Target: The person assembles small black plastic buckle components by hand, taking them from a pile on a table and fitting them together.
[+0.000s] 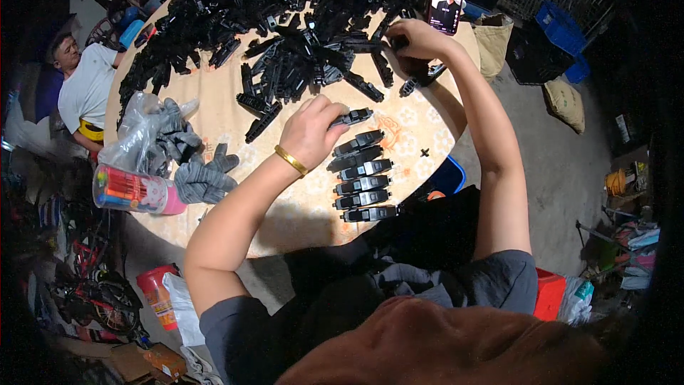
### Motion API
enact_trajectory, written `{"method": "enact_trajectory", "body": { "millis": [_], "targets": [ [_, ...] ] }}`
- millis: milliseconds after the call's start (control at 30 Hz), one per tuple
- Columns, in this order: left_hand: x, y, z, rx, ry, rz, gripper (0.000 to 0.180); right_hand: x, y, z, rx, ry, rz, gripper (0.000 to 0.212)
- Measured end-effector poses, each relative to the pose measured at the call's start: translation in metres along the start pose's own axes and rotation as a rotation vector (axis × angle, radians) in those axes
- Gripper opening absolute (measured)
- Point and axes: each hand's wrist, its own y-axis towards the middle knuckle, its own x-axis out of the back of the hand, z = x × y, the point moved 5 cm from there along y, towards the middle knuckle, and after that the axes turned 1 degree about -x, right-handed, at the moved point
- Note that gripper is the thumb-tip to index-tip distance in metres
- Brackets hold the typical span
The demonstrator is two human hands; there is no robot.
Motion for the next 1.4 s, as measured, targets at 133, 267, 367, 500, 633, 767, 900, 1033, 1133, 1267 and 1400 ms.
{"method": "enact_trajectory", "body": {
  "millis": [133, 267, 367, 500, 633, 767, 900, 1033, 1133, 1267, 1400],
  "targets": [
    [-0.001, 0.001, 0.001, 0.007, 0.012, 0.004, 0.022, 0.012, 0.013, 0.016, 0.099, -0.078, -0.407, 0.028],
    [-0.001, 0.001, 0.0, -0.009, -0.01, -0.001, 0.022, -0.007, 0.04, 0.031, -0.164, -0.199, -0.116, 0.032],
    [0.0, -0.003, 0.004, 0.007, -0.009, 0.008, 0.021, -0.005, 0.045, 0.058, -0.074, 0.064, -0.036, 0.035],
    [-0.002, -0.001, 0.002, -0.014, -0.017, -0.002, 0.021, 0.011, 0.045, 0.035, -0.13, 0.211, -0.285, 0.027],
    [-0.002, -0.001, 0.002, -0.014, -0.013, -0.006, 0.021, -0.004, 0.049, 0.029, -0.086, -0.001, -0.154, 0.029],
    [-0.002, 0.001, 0.001, -0.021, -0.016, -0.011, 0.02, -0.021, 0.052, 0.04, -0.071, -0.026, -0.099, 0.022],
    [0.001, -0.002, 0.003, -0.012, -0.027, -0.003, 0.019, -0.016, 0.048, 0.054, -0.184, -0.216, -0.016, 0.024],
    [0.001, -0.001, 0.001, 0.002, -0.064, 0.016, 0.017, -0.004, 0.017, 0.061, -0.049, 0.072, -0.359, 0.023],
    [0.0, -0.002, 0.003, 0.035, -0.075, 0.034, 0.019, 0.001, -0.023, 0.091, 0.008, 0.626, -0.43, 0.017],
    [0.006, -0.001, -0.002, 0.11, -0.087, -0.104, 0.024, -0.022, -0.067, 0.133, 0.25, 0.546, -0.378, 0.014],
    [0.004, -0.003, 0.002, 0.191, 0.128, 0.008, 0.025, -0.027, -0.091, 0.13, 0.308, 0.262, -0.347, 0.019]
  ]
}}
